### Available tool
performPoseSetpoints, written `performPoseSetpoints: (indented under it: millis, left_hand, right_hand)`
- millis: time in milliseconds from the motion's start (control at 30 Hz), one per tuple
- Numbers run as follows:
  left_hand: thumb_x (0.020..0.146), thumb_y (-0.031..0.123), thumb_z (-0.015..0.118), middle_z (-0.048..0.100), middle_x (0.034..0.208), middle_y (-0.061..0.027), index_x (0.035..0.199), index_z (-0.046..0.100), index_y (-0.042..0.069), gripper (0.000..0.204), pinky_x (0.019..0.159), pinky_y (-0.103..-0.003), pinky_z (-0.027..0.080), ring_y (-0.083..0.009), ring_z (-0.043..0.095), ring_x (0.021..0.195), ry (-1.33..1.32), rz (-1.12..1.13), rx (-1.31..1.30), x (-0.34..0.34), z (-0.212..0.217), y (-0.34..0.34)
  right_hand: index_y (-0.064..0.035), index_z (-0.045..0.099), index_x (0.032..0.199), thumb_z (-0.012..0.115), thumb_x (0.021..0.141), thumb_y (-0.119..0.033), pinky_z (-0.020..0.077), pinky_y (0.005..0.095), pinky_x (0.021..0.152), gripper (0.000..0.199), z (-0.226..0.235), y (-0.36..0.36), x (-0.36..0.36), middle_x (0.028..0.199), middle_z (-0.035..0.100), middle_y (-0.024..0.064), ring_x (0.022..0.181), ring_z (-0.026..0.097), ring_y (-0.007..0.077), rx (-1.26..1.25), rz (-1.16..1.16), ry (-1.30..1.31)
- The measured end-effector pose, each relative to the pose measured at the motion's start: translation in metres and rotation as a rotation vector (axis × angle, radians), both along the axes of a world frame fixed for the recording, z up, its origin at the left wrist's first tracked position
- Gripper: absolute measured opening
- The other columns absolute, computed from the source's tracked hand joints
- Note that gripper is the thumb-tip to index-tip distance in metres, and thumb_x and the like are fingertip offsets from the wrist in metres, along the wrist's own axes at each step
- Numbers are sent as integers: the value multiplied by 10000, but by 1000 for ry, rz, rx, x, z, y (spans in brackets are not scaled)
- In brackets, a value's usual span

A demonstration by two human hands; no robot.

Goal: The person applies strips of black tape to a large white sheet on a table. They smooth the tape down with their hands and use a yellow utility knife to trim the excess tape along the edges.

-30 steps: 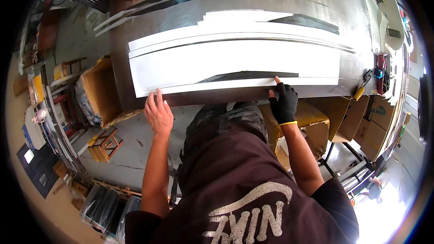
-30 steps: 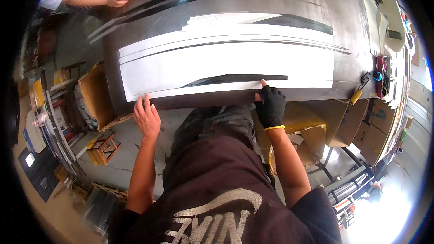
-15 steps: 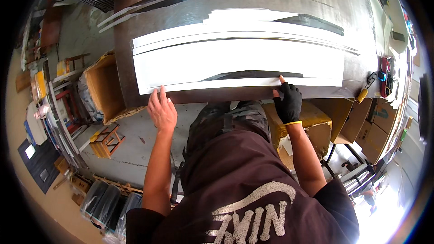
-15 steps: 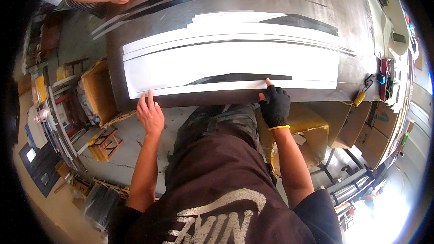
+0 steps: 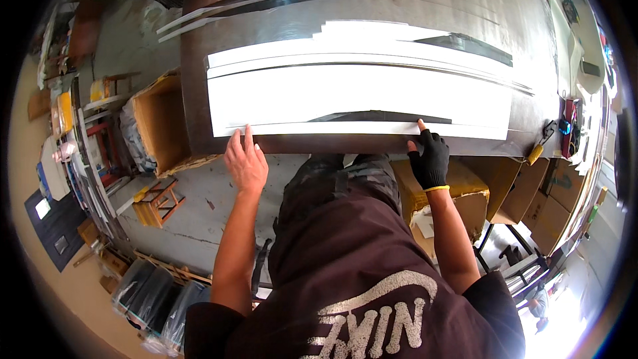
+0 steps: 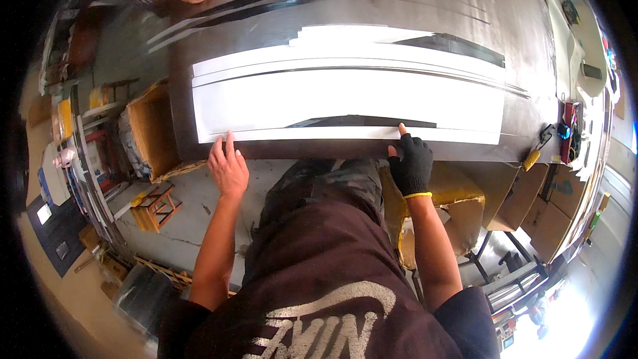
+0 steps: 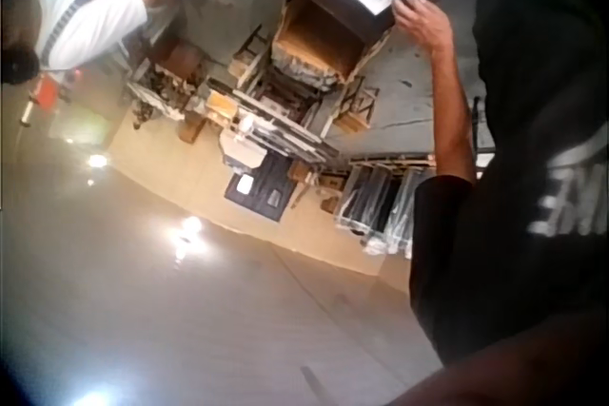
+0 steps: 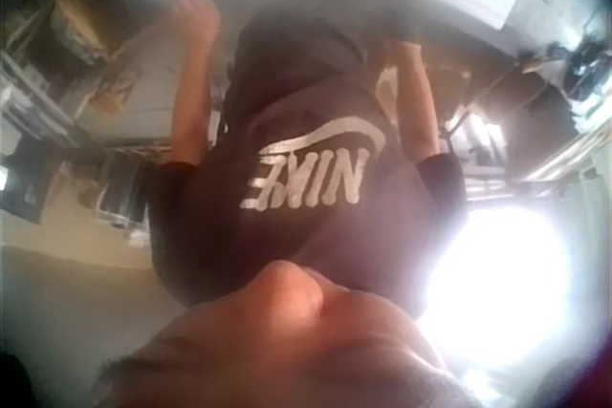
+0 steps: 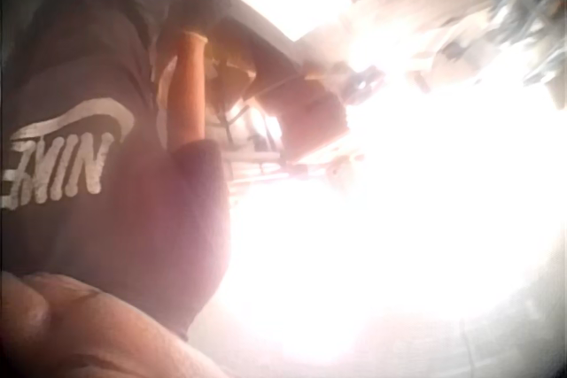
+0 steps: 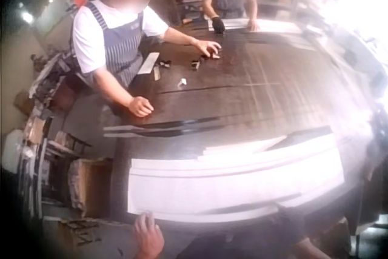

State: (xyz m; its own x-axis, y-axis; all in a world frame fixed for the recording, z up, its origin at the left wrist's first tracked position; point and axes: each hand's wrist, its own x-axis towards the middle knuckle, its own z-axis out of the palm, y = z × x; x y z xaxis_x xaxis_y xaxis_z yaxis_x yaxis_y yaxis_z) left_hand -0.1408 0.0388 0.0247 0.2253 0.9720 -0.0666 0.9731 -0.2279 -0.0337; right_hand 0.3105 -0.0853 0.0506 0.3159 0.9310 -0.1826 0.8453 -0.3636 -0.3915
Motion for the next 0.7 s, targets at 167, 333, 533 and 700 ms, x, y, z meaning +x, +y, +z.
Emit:
performPoseSetpoints:
  millis: [167, 333, 533, 700]
  left_hand:
    - [1034, 201, 611, 484, 1539, -174, 1614, 483, 146, 597, 1160, -542, 416, -374, 489, 1404, -4, 0, 4, -1, -1, -1]
    - [1033, 200, 612, 483, 1538, -171, 1615, 486, 148, 598, 1163, -539, 411, -373, 484, 1407, -11, -1, 8, 0, 0, -1]
    - [1025, 189, 608, 486, 1536, -170, 1610, 497, 151, 596, 1163, -548, 405, -383, 483, 1406, -41, 12, 32, 1, -2, -1]
    - [1021, 177, 597, 491, 1533, -177, 1598, 508, 144, 585, 1165, -567, 396, -400, 479, 1406, -92, 40, 32, 3, -1, -1]
  right_hand:
    - [-90, 585, 1518, 778, 914, -250, 526, 495, 844, 654, 0, 1, 1, 1031, 710, 179, 961, 675, 387, -20, 4, 24]
    - [-83, 576, 1527, 783, 914, -238, 529, 495, 835, 665, 3, 3, -1, 1025, 704, 182, 951, 677, 389, -20, 13, 38]
    - [-72, 575, 1525, 800, 896, -222, 540, 489, 818, 684, 6, 2, 0, 1012, 706, 180, 925, 684, 388, 4, 14, 69]
    - [-83, 582, 1522, 805, 884, -207, 549, 485, 801, 688, 6, 3, 2, 992, 706, 181, 917, 689, 392, 19, 10, 80]
